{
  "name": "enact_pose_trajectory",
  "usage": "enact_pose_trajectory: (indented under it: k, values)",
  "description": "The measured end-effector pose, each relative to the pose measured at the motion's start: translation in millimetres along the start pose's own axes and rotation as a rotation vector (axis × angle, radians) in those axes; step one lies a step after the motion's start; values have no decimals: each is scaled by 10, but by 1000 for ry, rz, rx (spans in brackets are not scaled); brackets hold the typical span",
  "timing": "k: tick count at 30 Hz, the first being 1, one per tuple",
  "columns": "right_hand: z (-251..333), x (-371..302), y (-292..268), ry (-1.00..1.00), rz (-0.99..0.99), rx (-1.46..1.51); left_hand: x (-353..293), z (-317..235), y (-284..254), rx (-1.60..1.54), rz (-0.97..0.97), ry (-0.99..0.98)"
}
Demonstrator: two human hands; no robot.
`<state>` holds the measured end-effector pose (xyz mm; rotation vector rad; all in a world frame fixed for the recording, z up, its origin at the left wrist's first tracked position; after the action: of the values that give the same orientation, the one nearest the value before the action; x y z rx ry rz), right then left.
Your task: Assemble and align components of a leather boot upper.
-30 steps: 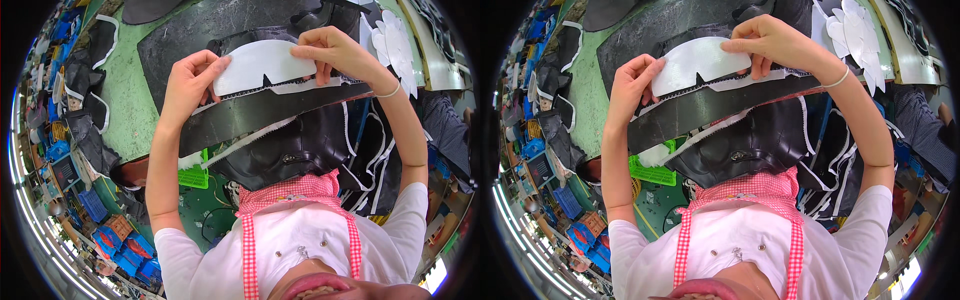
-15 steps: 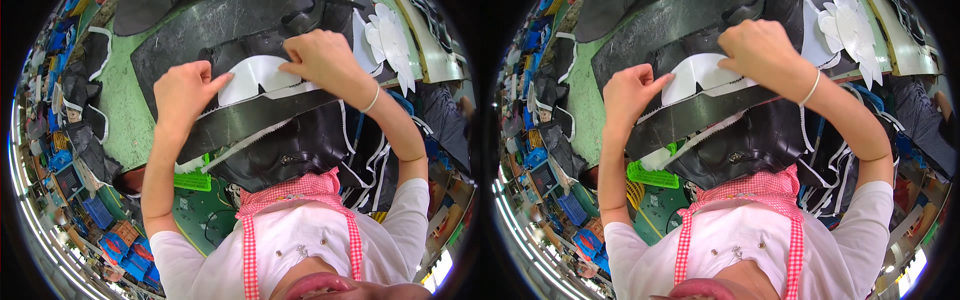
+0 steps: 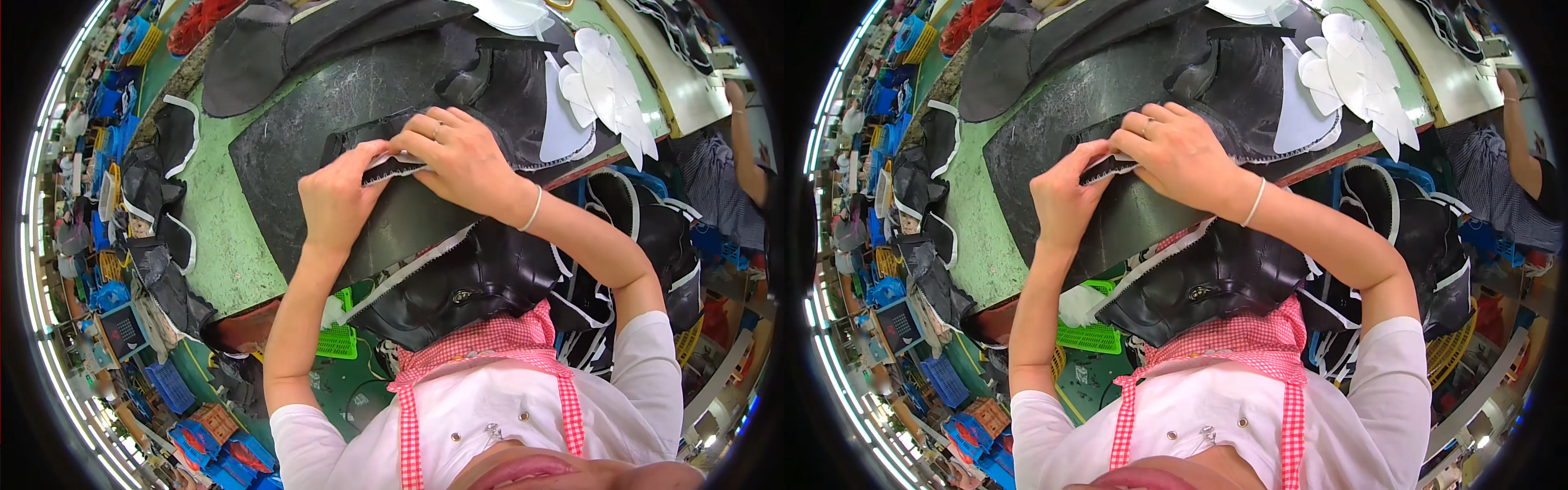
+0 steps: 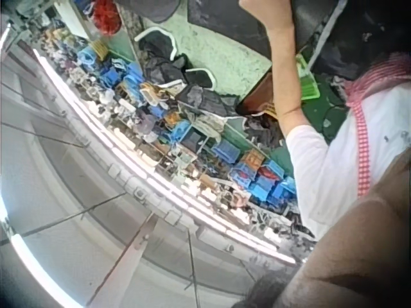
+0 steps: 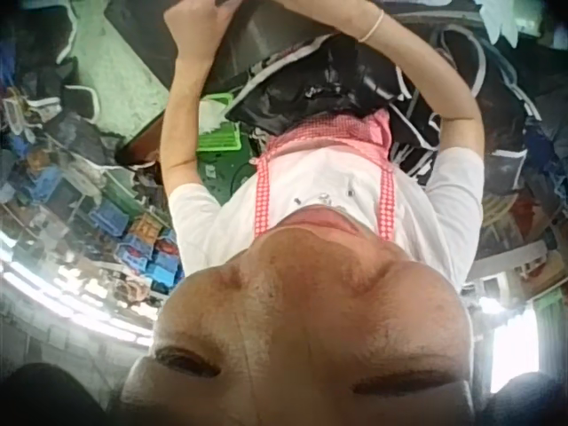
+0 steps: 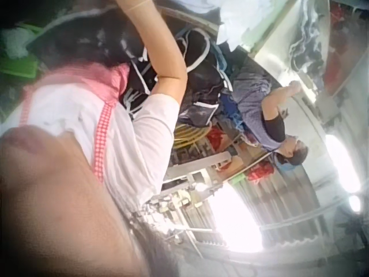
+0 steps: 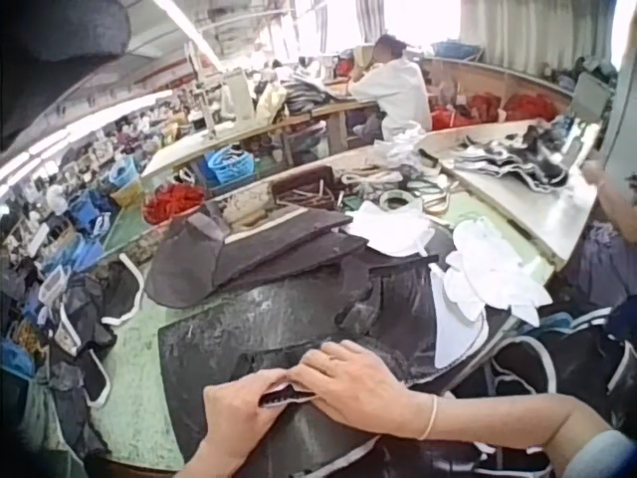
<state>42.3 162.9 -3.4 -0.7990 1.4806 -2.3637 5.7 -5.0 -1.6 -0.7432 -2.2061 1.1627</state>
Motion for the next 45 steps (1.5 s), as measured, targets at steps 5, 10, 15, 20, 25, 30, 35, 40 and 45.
enact_pose_trajectory:
  k: [5,10,15,20,25,30,35,40,45]
  values:
    - [-3,-20,-22,-227,111,175,38,143,-223,148,324,359]
    - [-66,30,-223,-154,347,546,249,187,-591,-211,780,86]
    - [-172,43,-706,154,433,1165,433,309,-1516,-362,449,-36]
    - [-242,158,-945,179,79,1521,404,272,-1163,-1208,136,105]
    - [87,216,-1082,76,-159,1776,473,-581,-1062,-1018,-89,16]
    - [76,-83,-1359,97,-439,1320,615,-875,-1643,-885,-7,79]
    - [21,-200,-1954,-20,-538,293,627,-910,-1589,-325,556,199]
    - [-61,-87,-1683,-54,-262,498,743,-971,-1312,-414,656,228]
    - [-31,-156,-1646,11,-325,538,754,-913,-1162,-329,579,153]
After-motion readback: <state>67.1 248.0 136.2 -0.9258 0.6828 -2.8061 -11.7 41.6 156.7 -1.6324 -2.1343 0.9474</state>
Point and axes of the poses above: each hand's wrist, its own x-axis towards the middle knuckle, its own y-axis out of the palm, z = x × y, the point moved 3 cm from there along x, towards the middle knuckle, and after that the axes turned 15 degrees about z, right-handed, at the moved point
